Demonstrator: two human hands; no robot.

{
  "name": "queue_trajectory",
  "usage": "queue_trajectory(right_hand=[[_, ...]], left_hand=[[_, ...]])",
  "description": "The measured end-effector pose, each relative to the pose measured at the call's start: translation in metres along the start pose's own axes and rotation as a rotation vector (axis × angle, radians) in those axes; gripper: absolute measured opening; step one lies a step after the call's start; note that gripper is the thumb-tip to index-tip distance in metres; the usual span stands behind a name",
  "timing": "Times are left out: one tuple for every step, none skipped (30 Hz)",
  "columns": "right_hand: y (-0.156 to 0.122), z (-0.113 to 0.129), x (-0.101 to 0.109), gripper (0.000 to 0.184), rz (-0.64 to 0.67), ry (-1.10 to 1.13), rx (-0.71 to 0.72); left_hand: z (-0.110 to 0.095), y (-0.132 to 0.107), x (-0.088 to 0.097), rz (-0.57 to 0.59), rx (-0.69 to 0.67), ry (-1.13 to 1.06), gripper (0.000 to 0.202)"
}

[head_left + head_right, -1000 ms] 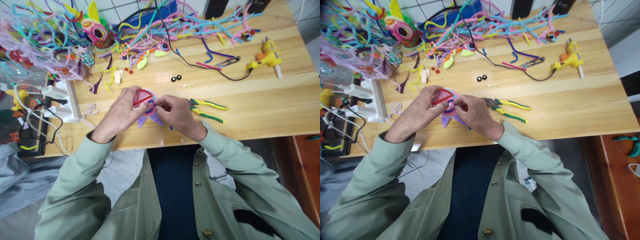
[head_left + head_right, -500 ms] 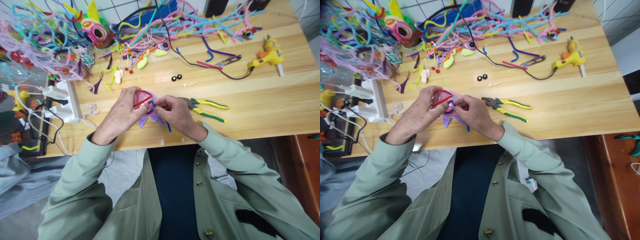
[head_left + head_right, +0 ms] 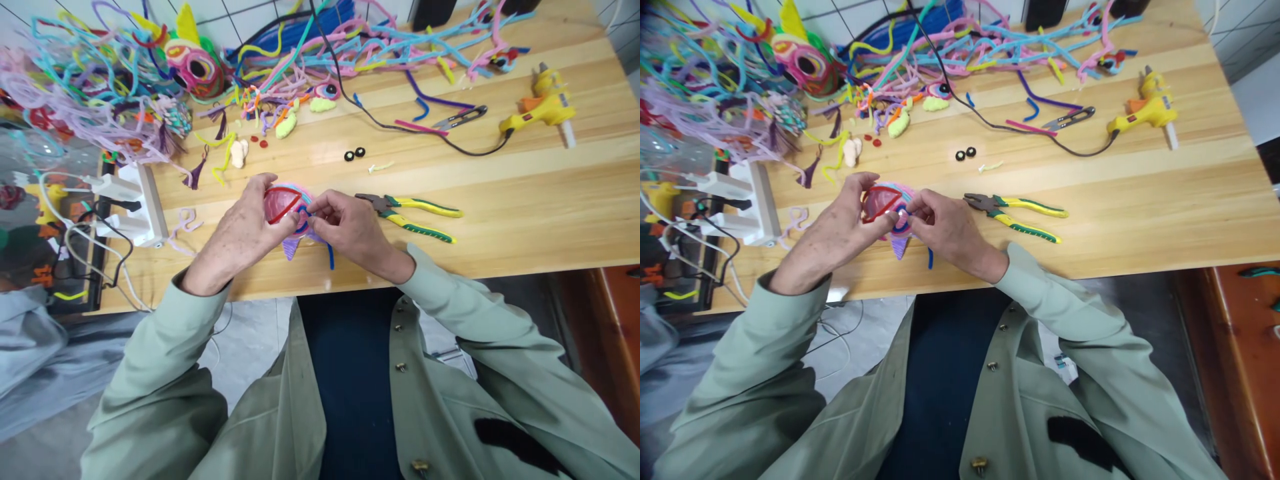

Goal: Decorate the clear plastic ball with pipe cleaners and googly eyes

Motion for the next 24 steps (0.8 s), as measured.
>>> queue_trajectory(right_hand=[[0.0,0.001,0.0,0.017,0.005,-0.005,0.012],[0.0,0.001,-0.001,0.015,0.01,-0.011,0.027],[0.0,0.002,-0.001,0.014,0.012,-0.021,0.043],[0.0,0.002,-0.002,0.013,0.012,-0.036,0.059],[0.0,0.002,-0.002,0.012,0.01,-0.055,0.074],[0.001,0.003,-0.003,0.011,0.011,-0.078,0.089],[0.002,0.003,-0.003,0.01,0.014,-0.102,0.103],[0.003,0.003,-0.003,0.009,0.018,-0.128,0.116],[0.004,0.004,-0.004,0.008,0.024,-0.154,0.13],[0.005,0.004,-0.004,0.007,0.033,-0.179,0.146],[0.006,0.005,-0.004,0.007,0.04,-0.205,0.164],[0.008,0.006,-0.004,0.007,0.044,-0.232,0.183],[0.009,0.007,-0.004,0.007,0.047,-0.26,0.204],[0.01,0.008,-0.005,0.007,0.051,-0.29,0.223],[0.01,0.008,-0.006,0.007,0.055,-0.32,0.24],[0.01,0.009,-0.007,0.008,0.06,-0.35,0.253],[0.01,0.01,-0.008,0.008,0.067,-0.375,0.264],[0.009,0.011,-0.01,0.009,0.073,-0.396,0.273],[0.007,0.011,-0.011,0.009,0.076,-0.413,0.28],[0.006,0.012,-0.013,0.01,0.078,-0.425,0.283],[0.005,0.012,-0.015,0.011,0.077,-0.435,0.284],[0.003,0.013,-0.016,0.012,0.075,-0.446,0.281],[0.002,0.013,-0.017,0.013,0.073,-0.456,0.277],[0.001,0.013,-0.019,0.013,0.071,-0.466,0.271]], left_hand=[[0.001,-0.002,0.001,-0.004,-0.011,0.021,0.079],[0.001,-0.004,0.001,0.0,-0.012,0.048,0.082],[0.001,-0.005,0.002,0.011,-0.003,0.078,0.082],[0.001,-0.007,0.002,0.022,0.007,0.106,0.08],[0.0,-0.009,0.003,0.031,0.009,0.127,0.076],[0.0,-0.01,0.003,0.034,0.0,0.138,0.073],[0.0,-0.011,0.002,0.028,-0.017,0.134,0.071],[0.0,-0.012,0.002,0.017,-0.03,0.116,0.069],[0.001,-0.013,0.001,0.008,-0.033,0.083,0.067],[0.003,-0.014,-0.001,0.001,-0.026,0.04,0.067],[0.005,-0.015,-0.002,-0.007,-0.013,-0.007,0.069],[0.008,-0.016,-0.004,-0.018,-0.004,-0.049,0.071],[0.01,-0.018,-0.006,-0.027,-0.004,-0.079,0.073],[0.012,-0.019,-0.007,-0.038,-0.012,-0.095,0.076],[0.013,-0.021,-0.008,-0.051,-0.024,-0.102,0.076],[0.014,-0.023,-0.01,-0.064,-0.029,-0.106,0.076],[0.016,-0.024,-0.011,-0.071,-0.025,-0.114,0.074],[0.018,-0.026,-0.012,-0.072,-0.012,-0.131,0.071],[0.019,-0.028,-0.014,-0.071,0.004,-0.156,0.069],[0.021,-0.029,-0.016,-0.067,0.02,-0.188,0.067],[0.023,-0.03,-0.018,-0.061,0.03,-0.222,0.066],[0.024,-0.031,-0.02,-0.059,0.033,-0.255,0.065],[0.026,-0.032,-0.022,-0.062,0.029,-0.283,0.063],[0.027,-0.033,-0.023,-0.068,0.022,-0.303,0.062]])
Point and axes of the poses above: each hand's wrist, its own y-axis towards the middle knuckle, its own x-axis out of the back of the hand, z = x × y, the point moved 2 cm from there along y, towards the middle knuckle, and after that the axes turned 4 degrees about z, right-handed, at the moved point
